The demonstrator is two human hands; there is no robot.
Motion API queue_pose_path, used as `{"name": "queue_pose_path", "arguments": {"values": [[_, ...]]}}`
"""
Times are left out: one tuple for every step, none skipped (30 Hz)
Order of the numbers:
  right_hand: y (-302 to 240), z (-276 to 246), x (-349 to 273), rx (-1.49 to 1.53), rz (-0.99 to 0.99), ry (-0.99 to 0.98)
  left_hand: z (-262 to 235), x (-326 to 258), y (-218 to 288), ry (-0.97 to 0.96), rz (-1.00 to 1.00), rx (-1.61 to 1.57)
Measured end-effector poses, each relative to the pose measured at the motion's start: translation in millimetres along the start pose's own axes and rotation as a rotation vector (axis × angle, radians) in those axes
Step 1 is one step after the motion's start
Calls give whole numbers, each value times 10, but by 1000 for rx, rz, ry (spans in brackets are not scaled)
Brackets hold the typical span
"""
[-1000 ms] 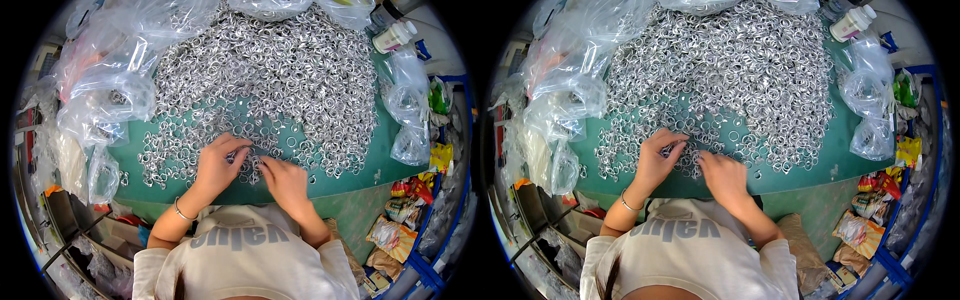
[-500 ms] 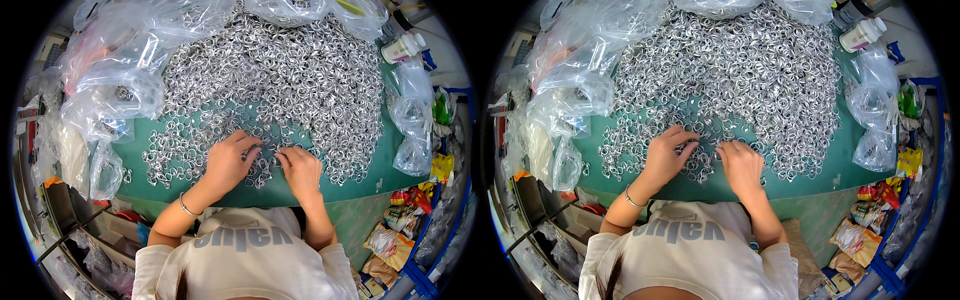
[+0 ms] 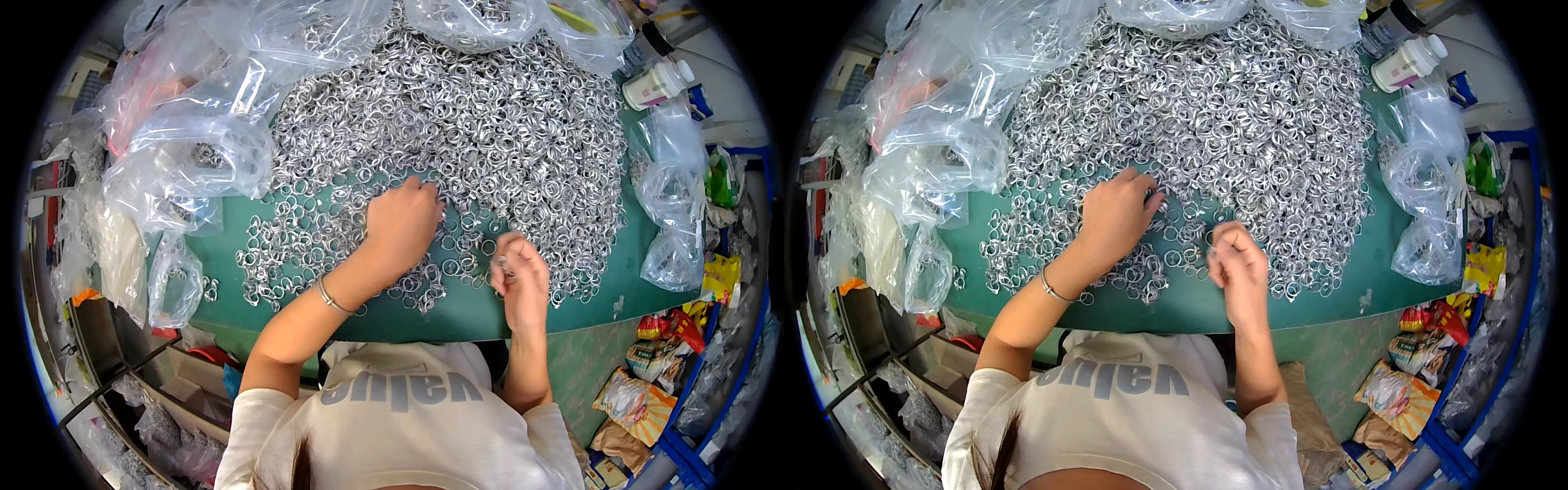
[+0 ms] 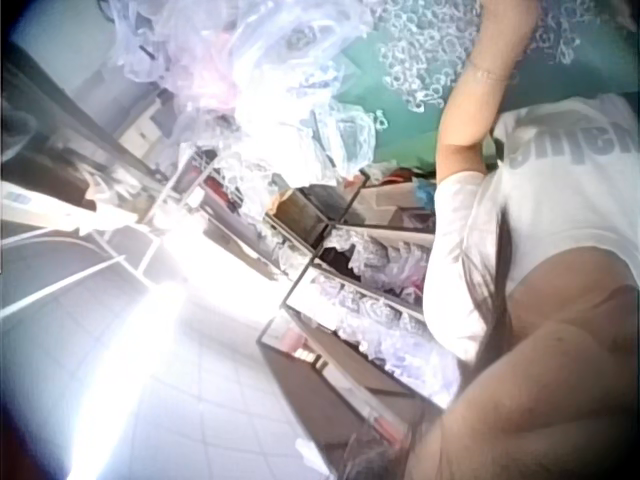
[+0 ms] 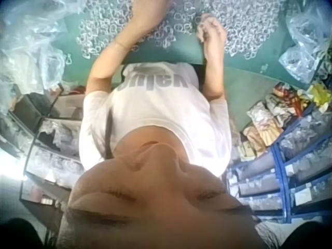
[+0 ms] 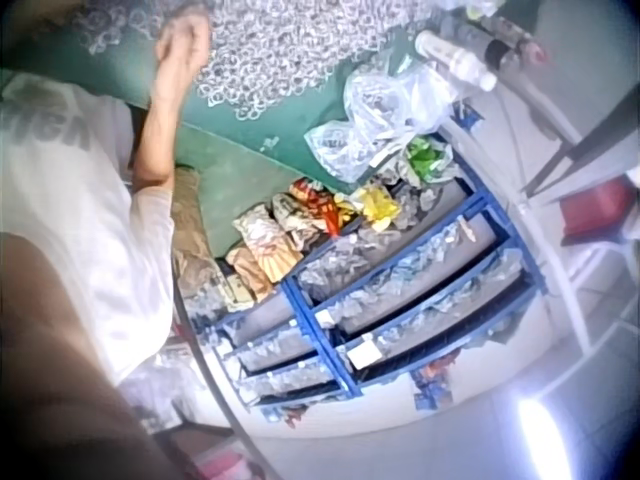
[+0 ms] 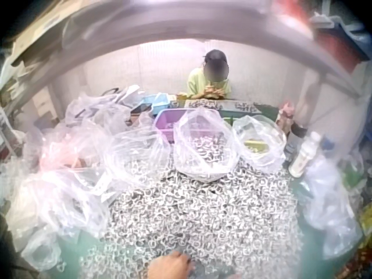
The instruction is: The person sorts through a large pile of small metal rings on a green table by hand, picking up several at a time and placing them into a plastic bag on a shelf.
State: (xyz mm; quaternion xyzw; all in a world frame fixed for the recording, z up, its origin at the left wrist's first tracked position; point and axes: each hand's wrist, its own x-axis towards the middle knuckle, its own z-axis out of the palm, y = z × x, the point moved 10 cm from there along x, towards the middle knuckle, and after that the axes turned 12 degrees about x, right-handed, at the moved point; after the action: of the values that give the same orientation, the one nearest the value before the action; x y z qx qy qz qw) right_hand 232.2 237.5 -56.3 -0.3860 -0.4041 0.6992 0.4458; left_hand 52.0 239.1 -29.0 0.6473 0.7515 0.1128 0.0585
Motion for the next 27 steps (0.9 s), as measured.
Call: {"name": "queue_pose_path", "arguments": {"values": [[54, 57, 10, 303, 155, 39, 3, 20, 10, -4, 11, 9], [152, 133, -8, 606, 312, 78, -29, 12, -13, 12, -4, -21], [190, 171, 1, 630, 335, 42, -72, -15, -46, 29, -19, -51], [189, 190, 20, 577, 327, 17, -119, -42, -77, 45, -33, -80], [186, 218, 45, 524, 319, -8, -171, -69, -101, 62, -33, -86], [191, 249, 72, 470, 311, -33, -226, -101, -131, 80, -35, -92], [199, 218, 123, 286, 236, -16, -272, -140, -174, 96, -39, -94], [129, 245, 176, -15, 101, -49, -189, -174, -287, 10, -115, -331], [54, 315, 209, -315, -37, -81, -93, -218, -376, -76, -191, -568], [-31, 439, 225, -613, -178, -112, 8, -268, -435, -163, -267, -804], [-73, 510, 243, -813, -197, -79, 103, -331, -465, -250, -342, -1041], [-88, 643, 259, -907, -280, -88, 143, -393, -445, -323, -366, -1293], [-92, 781, 271, -1004, -363, -94, 162, -462, -405, -397, -383, -1549], [-108, 897, 278, -1100, -448, -99, 160, -513, -347, -472, -396, -1805], [24, 902, 352, -1195, -302, -139, 198, -533, -352, -492, -358, -1860], [2, 906, 344, -1152, -321, -127, 180, -539, -361, -479, -341, -1859], [-24, 889, 322, -1108, -338, -114, 164, -546, -361, -467, -323, -1857], [-55, 861, 299, -1063, -355, -99, 149, -547, -358, -457, -306, -1854], [-109, 794, 280, -982, -349, -78, 179, -572, -385, -451, -351, -1814], [-142, 734, 269, -958, -360, -66, 208, -594, -411, -446, -395, -1774], [-168, 668, 264, -933, -370, -52, 236, -614, -433, -442, -439, -1732], [-189, 599, 258, -910, -381, -35, 271, -630, -445, -441, -478, -1693], [-184, 564, 258, -920, -379, -39, 272, -619, -434, -425, -469, -1620], [-191, 502, 249, -959, -341, -6, 270, -605, -413, -409, -460, -1548], [-224, 464, 229, -994, -301, 27, 259, -599, -414, -393, -453, -1473], [-240, 419, 216, -1028, -261, 60, 217, -588, -426, -360, -403, -1370], [-315, 444, 187, -1087, -342, 71, 176, -581, -432, -327, -354, -1266]]}}
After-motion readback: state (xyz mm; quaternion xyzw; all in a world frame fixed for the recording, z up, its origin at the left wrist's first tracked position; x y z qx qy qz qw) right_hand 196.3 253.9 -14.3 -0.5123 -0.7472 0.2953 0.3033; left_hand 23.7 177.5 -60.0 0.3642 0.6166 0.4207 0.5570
